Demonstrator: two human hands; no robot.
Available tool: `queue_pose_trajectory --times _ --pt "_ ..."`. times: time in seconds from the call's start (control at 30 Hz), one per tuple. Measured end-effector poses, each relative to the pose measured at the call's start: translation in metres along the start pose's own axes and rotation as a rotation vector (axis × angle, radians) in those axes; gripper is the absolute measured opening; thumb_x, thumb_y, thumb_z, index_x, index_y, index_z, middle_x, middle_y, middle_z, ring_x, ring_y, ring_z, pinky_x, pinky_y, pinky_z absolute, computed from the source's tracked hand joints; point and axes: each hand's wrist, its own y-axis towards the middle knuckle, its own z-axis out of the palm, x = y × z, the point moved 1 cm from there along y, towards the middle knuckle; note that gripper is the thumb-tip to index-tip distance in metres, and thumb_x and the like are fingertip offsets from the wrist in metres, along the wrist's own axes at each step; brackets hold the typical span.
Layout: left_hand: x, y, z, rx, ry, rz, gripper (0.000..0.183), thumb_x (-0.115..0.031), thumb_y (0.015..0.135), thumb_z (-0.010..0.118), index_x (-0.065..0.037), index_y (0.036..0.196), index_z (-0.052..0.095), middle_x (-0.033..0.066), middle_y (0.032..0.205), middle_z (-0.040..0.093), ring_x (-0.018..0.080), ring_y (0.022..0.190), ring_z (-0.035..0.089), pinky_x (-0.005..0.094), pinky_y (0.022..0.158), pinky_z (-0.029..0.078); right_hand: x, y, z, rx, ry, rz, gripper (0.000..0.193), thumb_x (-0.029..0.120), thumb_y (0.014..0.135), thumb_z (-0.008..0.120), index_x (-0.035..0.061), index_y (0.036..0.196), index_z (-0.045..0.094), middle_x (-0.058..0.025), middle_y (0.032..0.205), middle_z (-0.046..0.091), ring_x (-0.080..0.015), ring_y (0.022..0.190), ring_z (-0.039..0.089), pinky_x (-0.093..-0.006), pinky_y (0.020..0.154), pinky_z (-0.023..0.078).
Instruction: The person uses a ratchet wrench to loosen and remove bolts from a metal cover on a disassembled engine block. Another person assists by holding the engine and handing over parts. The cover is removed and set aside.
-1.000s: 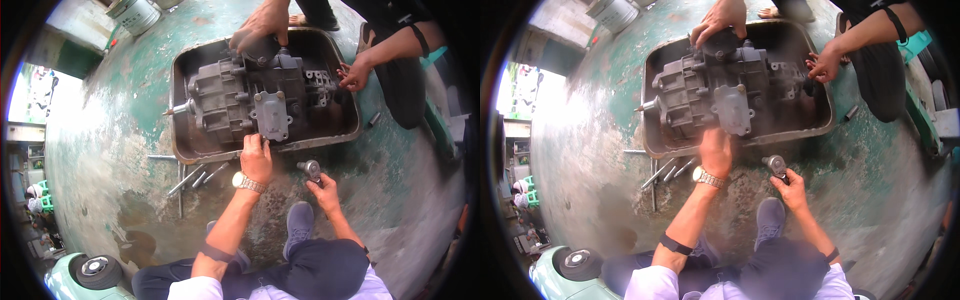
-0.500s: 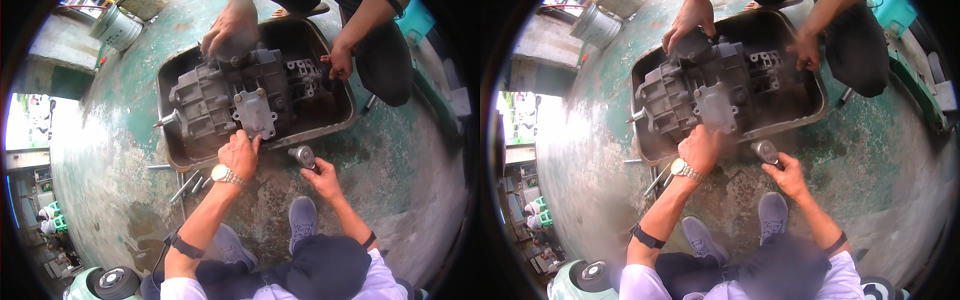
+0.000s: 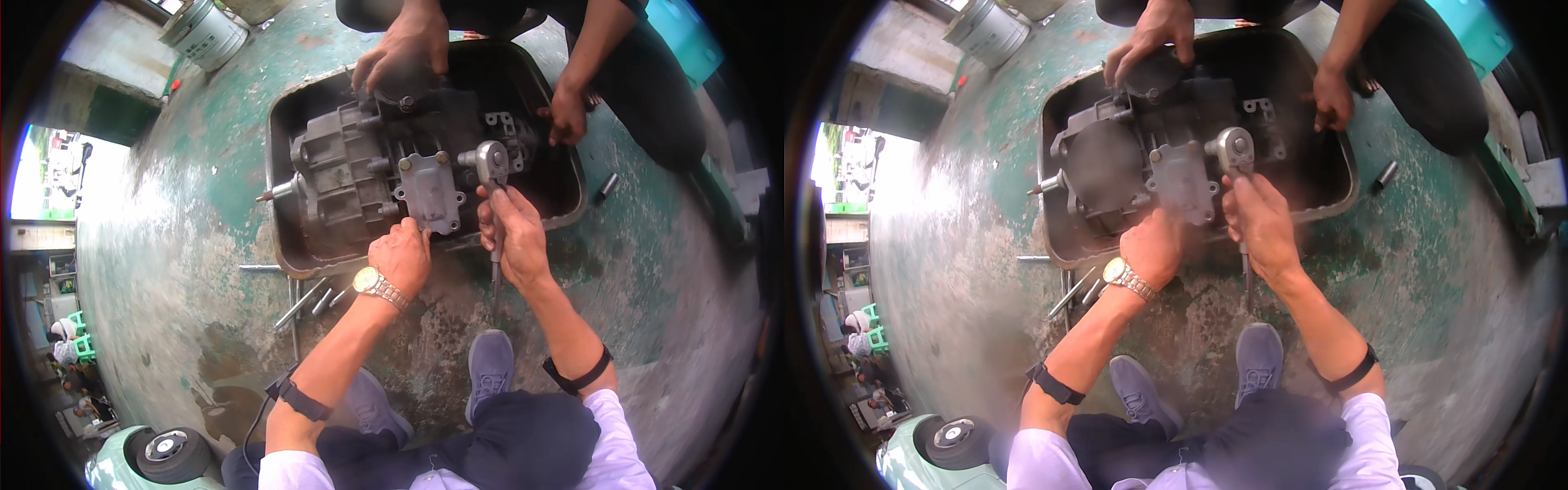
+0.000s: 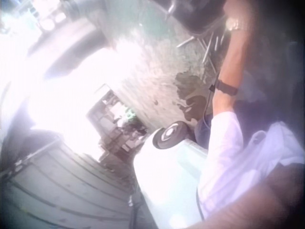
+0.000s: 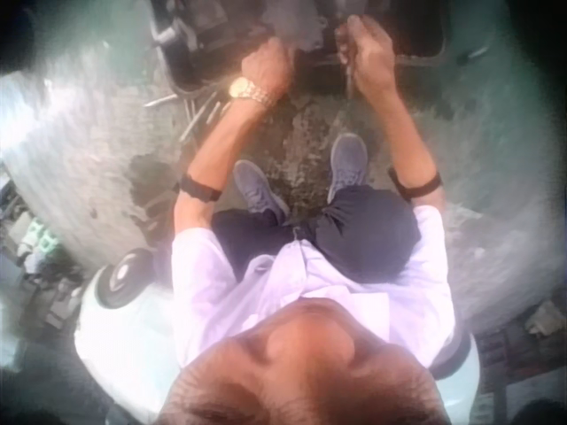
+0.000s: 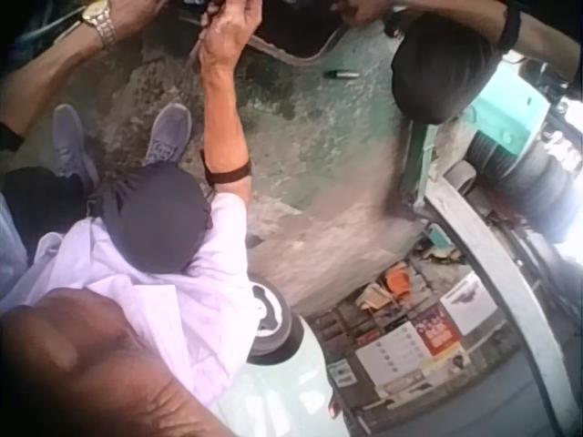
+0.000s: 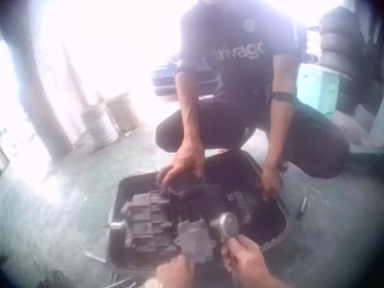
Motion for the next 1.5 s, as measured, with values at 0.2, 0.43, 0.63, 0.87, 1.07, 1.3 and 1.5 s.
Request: queue_pose_trajectory --times 0.2,0.43,0.63,0.87,1.07,1.3,1.5 --pt "0.0 0.0 0.002 0.104 -0.02 -0.025 0.039 -0.034 0.1 0.048 -0.005 0.079 0.063 0.0197 0.071 0.067 0.038 0.065 0.067 0.0482 0.062 0.054 -0.017 0.018 0.022 -0.039 0.009 0.0 0.023 0.026 0.102 0.056 0.0053 0.11 0.059 0.0009 0.078 0.055 -0.0065 0.062 0.048 -0.0205 0.051 0.039" --pt "0.002 0.005 -0.009 0.148 -0.1 -0.053 0.054 -0.04 0.102 0.044 -0.004 0.073 0.072 0.021 0.072 0.068 0.0384 0.069 0.067 0.0479 0.065 0.054 -0.022 0.02 0.024 -0.024 -0.134 -0.034 0.023 0.026 0.102 0.055 0.0051 0.111 0.058 0.0013 0.079 0.055 -0.0058 0.062 0.048 -0.0204 0.051 0.039" --pt "0.005 0.004 -0.009 0.149 -0.149 -0.053 0.056 -0.042 0.101 0.046 -0.003 0.073 0.072 0.0211 0.073 0.068 0.0377 0.069 0.068 0.0481 0.065 0.054 -0.024 0.019 0.022 -0.02 -0.267 -0.089 0.022 0.027 0.103 0.054 0.0055 0.108 0.058 0.0023 0.078 0.055 -0.0045 0.06 0.047 -0.0197 0.048 0.037" --pt "0.009 0.008 -0.014 0.186 -0.168 -0.113 0.05 -0.043 0.096 0.055 -0.002 0.073 0.073 0.0219 0.074 0.068 0.0384 0.071 0.068 0.0469 0.066 0.055 -0.008 0.028 0.006 0.125 -0.602 -0.139 0.015 0.024 0.101 0.057 0.0089 0.101 0.06 0.0038 0.073 0.055 -0.0029 0.056 0.044 -0.0183 0.047 0.035" --pt "0.023 0.011 -0.023 0.048 -0.211 -0.081 0.044 -0.043 0.093 0.059 -0.003 0.076 0.069 0.0214 0.075 0.068 0.0404 0.074 0.067 0.05 0.068 0.053 -0.008 0.034 -0.002 0.159 -0.471 -0.021 0.018 0.026 0.099 0.06 0.0082 0.102 0.061 0.0024 0.073 0.056 -0.0042 0.053 0.046 -0.0194 0.045 0.034" --pt "0.026 0.018 -0.022 -0.047 -0.298 -0.118 0.032 -0.035 0.089 0.064 -0.004 0.08 0.069 0.0212 0.075 0.067 0.0411 0.073 0.066 0.0506 0.066 0.052 -0.012 0.029 0.002 0.091 -0.184 0.032 0.03 0.032 0.1 0.059 0.0035 0.11 0.06 0.0017 0.072 0.051 -0.0061 0.054 0.043 -0.0203 0.046 0.033" --pt "0.03 0.02 -0.023 -0.07 -0.384 -0.129 0.029 -0.031 0.087 0.066 -0.004 0.078 0.069 0.0209 0.072 0.066 0.0412 0.071 0.065 0.0498 0.065 0.053 -0.03 0.02 0.021 0.03 -0.099 -0.008 0.026 0.032 0.102 0.057 0.0066 0.105 0.06 0.0021 0.073 0.051 -0.0066 0.056 0.043 -0.0214 0.048 0.035"
